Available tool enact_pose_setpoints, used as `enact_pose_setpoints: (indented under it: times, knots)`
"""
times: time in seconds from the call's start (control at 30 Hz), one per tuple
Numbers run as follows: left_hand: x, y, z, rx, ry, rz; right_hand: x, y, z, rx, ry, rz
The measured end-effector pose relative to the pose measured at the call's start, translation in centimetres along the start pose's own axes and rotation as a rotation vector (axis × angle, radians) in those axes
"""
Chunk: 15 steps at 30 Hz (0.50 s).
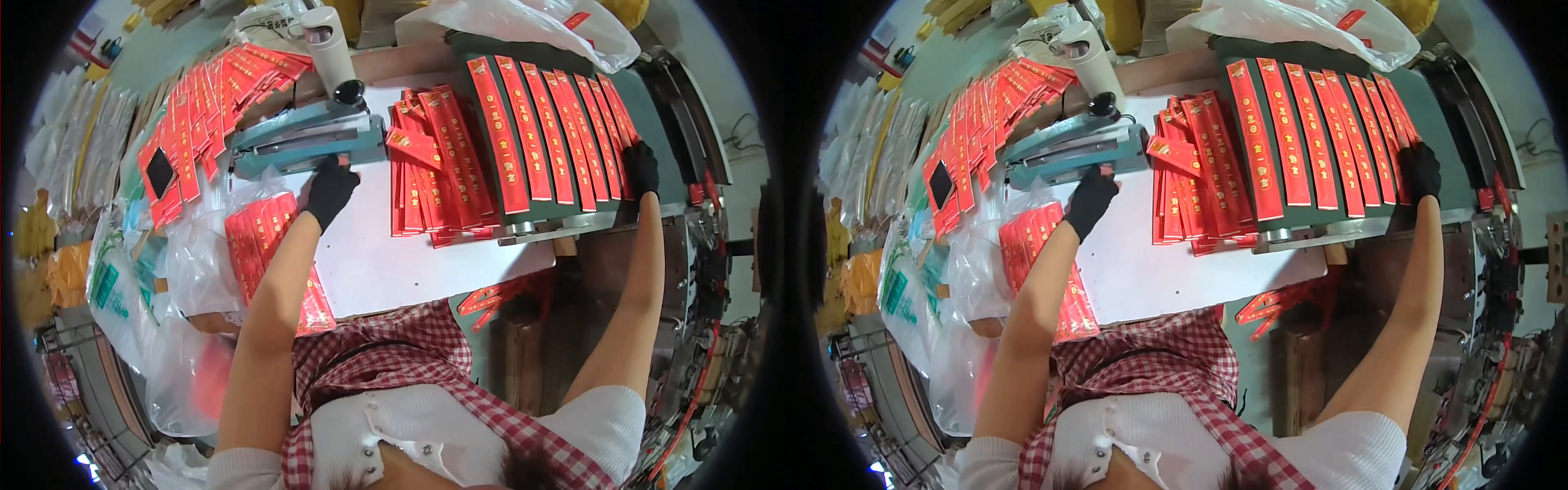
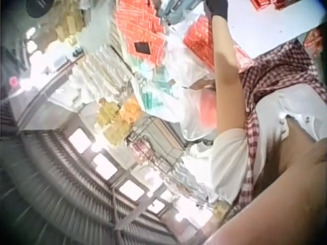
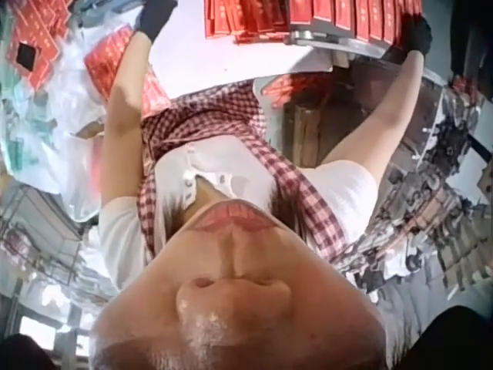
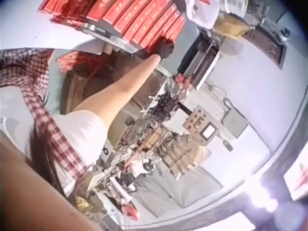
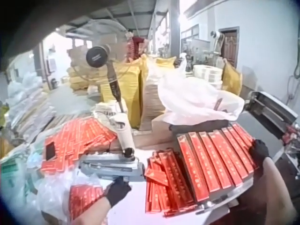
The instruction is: Sorting, counting, and sealing red envelopes into plastic bags using a heat sealer machine.
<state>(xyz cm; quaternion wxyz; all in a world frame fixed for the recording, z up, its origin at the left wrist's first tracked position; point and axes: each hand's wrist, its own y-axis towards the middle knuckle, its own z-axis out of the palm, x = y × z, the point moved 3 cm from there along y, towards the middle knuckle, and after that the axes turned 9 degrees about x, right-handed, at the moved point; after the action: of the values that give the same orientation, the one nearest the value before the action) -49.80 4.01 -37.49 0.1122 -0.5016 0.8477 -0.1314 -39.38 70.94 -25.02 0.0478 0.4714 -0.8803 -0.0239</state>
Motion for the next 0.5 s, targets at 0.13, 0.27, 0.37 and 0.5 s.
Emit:
enact_pose_setpoints:
  times: [0.13,0.27,0.37,0.5]
  knots:
    - [-1.9,-1.7,-2.4,-0.414,-1.087,-0.161,14.1,-7.5,-2.3,-0.075,-0.032,-0.369]
    - [-7.0,-1.4,-0.5,-0.422,-2.134,-0.050,28.0,-18.0,-5.4,0.149,0.072,-0.476]
    - [-10.3,-2.0,-5.2,-0.295,-2.247,0.440,34.7,-23.3,-4.1,-0.058,0.287,-0.719]
    - [-9.3,1.0,-2.5,-0.338,-1.765,-0.134,38.9,-22.0,2.4,-0.191,0.492,-0.376]
